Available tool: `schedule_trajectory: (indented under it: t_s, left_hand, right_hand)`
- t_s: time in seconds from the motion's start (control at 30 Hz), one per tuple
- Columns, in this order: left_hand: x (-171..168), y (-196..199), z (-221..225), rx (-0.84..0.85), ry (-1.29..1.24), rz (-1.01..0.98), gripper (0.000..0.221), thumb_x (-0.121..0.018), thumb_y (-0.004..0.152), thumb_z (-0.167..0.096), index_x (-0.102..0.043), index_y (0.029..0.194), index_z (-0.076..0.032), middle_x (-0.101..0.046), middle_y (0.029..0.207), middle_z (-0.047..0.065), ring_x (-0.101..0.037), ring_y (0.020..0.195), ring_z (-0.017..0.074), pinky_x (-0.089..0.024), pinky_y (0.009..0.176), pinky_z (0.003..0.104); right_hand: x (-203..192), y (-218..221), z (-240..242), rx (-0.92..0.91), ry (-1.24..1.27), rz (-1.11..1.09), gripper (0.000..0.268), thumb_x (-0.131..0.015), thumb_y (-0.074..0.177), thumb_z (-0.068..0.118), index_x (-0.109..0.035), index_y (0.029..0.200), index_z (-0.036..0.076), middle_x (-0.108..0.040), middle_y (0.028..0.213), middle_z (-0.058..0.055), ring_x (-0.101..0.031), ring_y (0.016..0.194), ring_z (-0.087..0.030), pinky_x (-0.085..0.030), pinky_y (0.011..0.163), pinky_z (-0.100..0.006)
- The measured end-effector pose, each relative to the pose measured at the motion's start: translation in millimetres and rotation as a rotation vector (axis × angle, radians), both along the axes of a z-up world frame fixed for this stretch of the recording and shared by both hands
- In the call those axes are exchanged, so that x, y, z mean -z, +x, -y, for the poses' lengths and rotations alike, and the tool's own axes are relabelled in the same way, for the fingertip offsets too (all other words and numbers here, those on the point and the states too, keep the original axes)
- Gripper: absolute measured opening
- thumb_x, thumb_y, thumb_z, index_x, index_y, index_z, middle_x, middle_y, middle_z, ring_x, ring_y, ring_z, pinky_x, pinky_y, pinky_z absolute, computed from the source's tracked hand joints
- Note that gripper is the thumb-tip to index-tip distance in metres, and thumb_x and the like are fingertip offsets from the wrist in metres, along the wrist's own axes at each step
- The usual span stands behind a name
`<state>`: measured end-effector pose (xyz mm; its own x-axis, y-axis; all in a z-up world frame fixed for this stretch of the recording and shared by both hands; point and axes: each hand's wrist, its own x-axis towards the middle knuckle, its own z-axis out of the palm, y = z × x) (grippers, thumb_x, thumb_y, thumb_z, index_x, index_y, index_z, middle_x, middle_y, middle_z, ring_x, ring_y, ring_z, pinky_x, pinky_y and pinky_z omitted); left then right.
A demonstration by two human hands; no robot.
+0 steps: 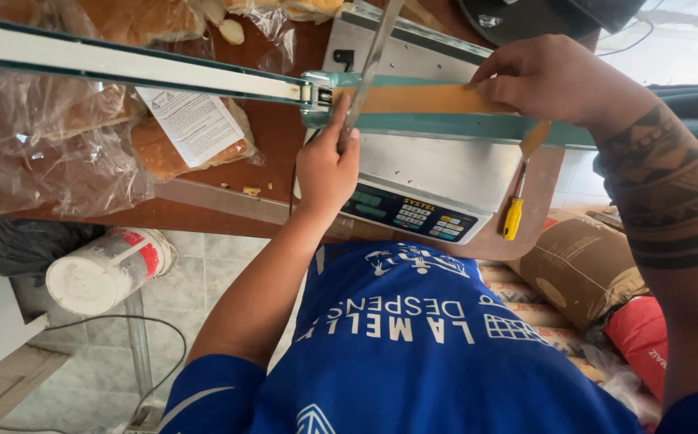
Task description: Applying a protective strip to a bag sealer and adjusting it with a screwdriver
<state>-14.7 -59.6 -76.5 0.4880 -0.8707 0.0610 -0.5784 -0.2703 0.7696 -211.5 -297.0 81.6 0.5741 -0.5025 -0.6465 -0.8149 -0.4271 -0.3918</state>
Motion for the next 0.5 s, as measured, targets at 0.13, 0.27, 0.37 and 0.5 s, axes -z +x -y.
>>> schedule_trajectory:
  t_s: [0.13,0.27,0.37,0.5]
  left_hand:
    - [-1,3,1,-0.039,0.04,-0.022,0.046,-0.063,0.102,-0.027,-0.055,0.147,-0.037,-0.065,0.065,0.003,-0.058,0.056,0.0173,-0.044,0.056,0.036]
    - [-4,4,4,-0.028,0.097,0.075,0.044,-0.059,0.104,-0.032,-0.056,0.148,-0.035,-0.064,0.062,0.007,-0.054,0.051,0.0248,-0.042,0.051,0.042]
    - [-7,4,3,-0.021,0.053,0.02,0.047,-0.062,0.105,-0.025,-0.054,0.15,-0.034,-0.065,0.066,0.001,-0.045,0.052,0.0142,-0.042,0.055,0.034]
    - [-5,5,1,-0.032,0.047,0.012,0.047,-0.063,0.105,-0.023,-0.055,0.151,-0.031,-0.067,0.07,0.008,-0.047,0.056,0.0177,-0.044,0.06,0.036]
  right_hand:
    - [4,-22,14,0.013,-0.033,-0.037,0.034,-0.057,0.101,0.037,-0.075,0.122,0.016,-0.072,0.094,-0.009,-0.062,0.084,-0.025,-0.047,0.08,-0.039]
    - [-3,-62,30,0.02,-0.021,-0.067,0.044,-0.064,0.093,0.037,-0.069,0.131,0.014,-0.073,0.101,-0.009,-0.064,0.084,-0.026,-0.047,0.077,-0.042]
    - [-10,-90,41,0.097,0.029,-0.11,0.047,-0.066,0.088,0.026,-0.066,0.134,0.013,-0.075,0.101,-0.009,-0.067,0.082,-0.026,-0.049,0.077,-0.041]
    - [-1,-131,53,0.053,-0.087,-0.278,0.049,-0.061,0.088,0.027,-0.069,0.132,0.007,-0.073,0.109,-0.016,-0.065,0.095,-0.034,-0.046,0.083,-0.047]
